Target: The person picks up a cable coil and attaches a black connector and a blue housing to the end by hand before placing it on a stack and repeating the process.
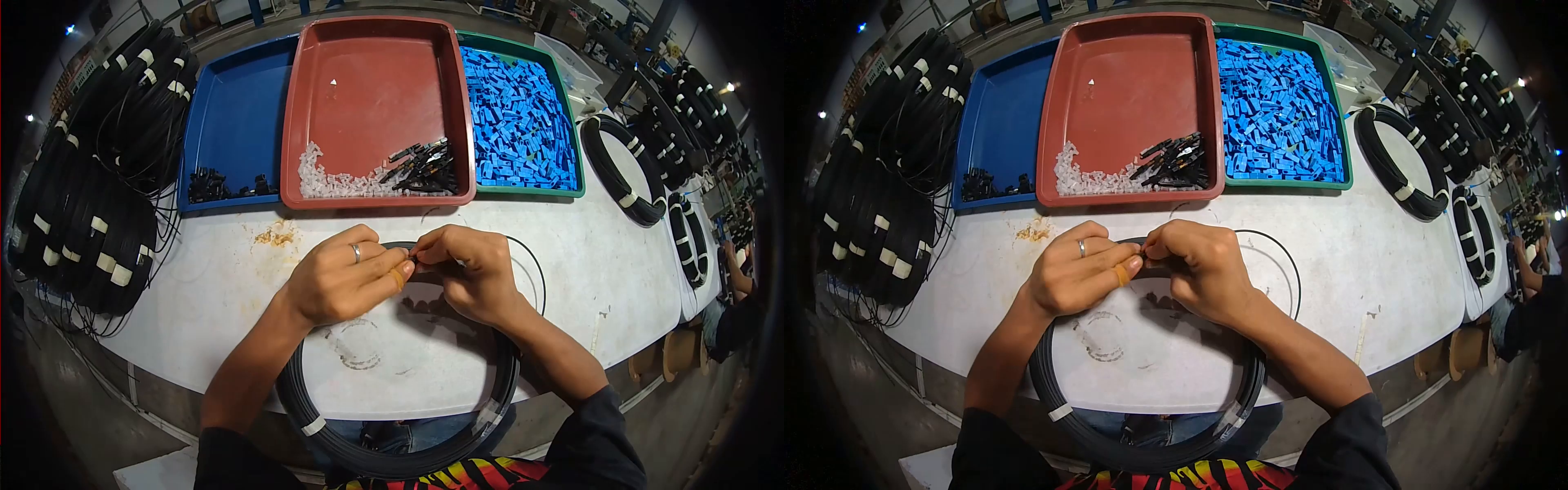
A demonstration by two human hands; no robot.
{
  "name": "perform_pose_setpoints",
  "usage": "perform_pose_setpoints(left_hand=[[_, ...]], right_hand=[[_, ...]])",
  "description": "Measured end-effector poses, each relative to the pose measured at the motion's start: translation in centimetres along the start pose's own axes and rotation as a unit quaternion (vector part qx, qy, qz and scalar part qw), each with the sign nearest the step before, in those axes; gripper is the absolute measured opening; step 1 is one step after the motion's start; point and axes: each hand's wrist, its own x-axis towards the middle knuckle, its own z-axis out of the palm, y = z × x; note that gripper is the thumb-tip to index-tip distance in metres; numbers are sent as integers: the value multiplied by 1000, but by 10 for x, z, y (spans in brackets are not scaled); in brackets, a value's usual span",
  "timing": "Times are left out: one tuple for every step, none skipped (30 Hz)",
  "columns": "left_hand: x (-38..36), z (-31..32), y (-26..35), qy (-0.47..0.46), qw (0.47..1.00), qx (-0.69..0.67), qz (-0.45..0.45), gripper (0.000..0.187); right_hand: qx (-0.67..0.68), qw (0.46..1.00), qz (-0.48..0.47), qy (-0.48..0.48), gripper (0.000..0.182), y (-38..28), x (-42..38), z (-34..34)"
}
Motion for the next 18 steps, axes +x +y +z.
perform_pose_setpoints(left_hand=[[1, 0, 1, -4, 995, 76, 58, 11], [2, 0, 0, 1, 994, 89, 65, 12], [0, 1, 0, 1, 994, 90, 63, 12], [-3, 2, -2, 12, 999, 36, 19, 12], [-4, 3, -2, 24, 999, -18, -26, 12], [-5, 2, 0, 25, 999, -18, -27, 12], [-5, 2, 4, 35, 988, -86, -125, 11], [-4, 0, 7, 43, 962, -154, -221, 11], [-4, -1, 9, 42, 962, -154, -221, 11], [-4, -3, 10, 26, 946, -203, -253, 12], [-4, -4, 10, 9, 926, -250, -284, 12], [-4, -4, 9, 9, 926, -249, -284, 12], [-4, -1, 5, 16, 968, -170, -182, 12], [-3, 2, 3, 23, 993, -90, -76, 11], [-1, 2, 3, 23, 993, -92, -75, 11], [2, 0, 4, 8, 1000, 6, -3, 12], [3, 0, 4, -8, 992, 105, 68, 12], [3, 0, 3, -1, 990, 119, 73, 12]], right_hand=[[56, 997, 50, -1, 27, 1, -1, 2], [57, 997, 50, -2, 27, 1, 0, 2], [36, 999, 31, 8, 28, 0, 1, 2], [14, 1000, 10, 18, 28, -1, 3, 2], [14, 1000, 10, 16, 28, -4, 4, 1], [-21, 999, -27, 25, 28, -6, 5, 0], [-56, 996, -64, 34, 28, -8, 6, -1], [-57, 996, -63, 34, 28, -7, 6, -2], [-93, 987, -124, 38, 28, -5, 6, -3], [-128, 973, -185, 41, 28, -4, 6, -4], [-128, 973, -185, 42, 28, -4, 5, -4], [-127, 977, -167, 26, 28, -5, 4, -4], [-127, 981, -149, 10, 27, -5, 3, -4], [-128, 981, -149, 11, 27, -3, 2, -3], [-42, 997, -65, 0, 26, 2, 0, -1], [45, 999, 19, -11, 25, 5, -1, 0], [46, 999, 20, -11, 25, 6, -1, 1], [63, 997, 34, -4, 26, 7, 0, 2]])
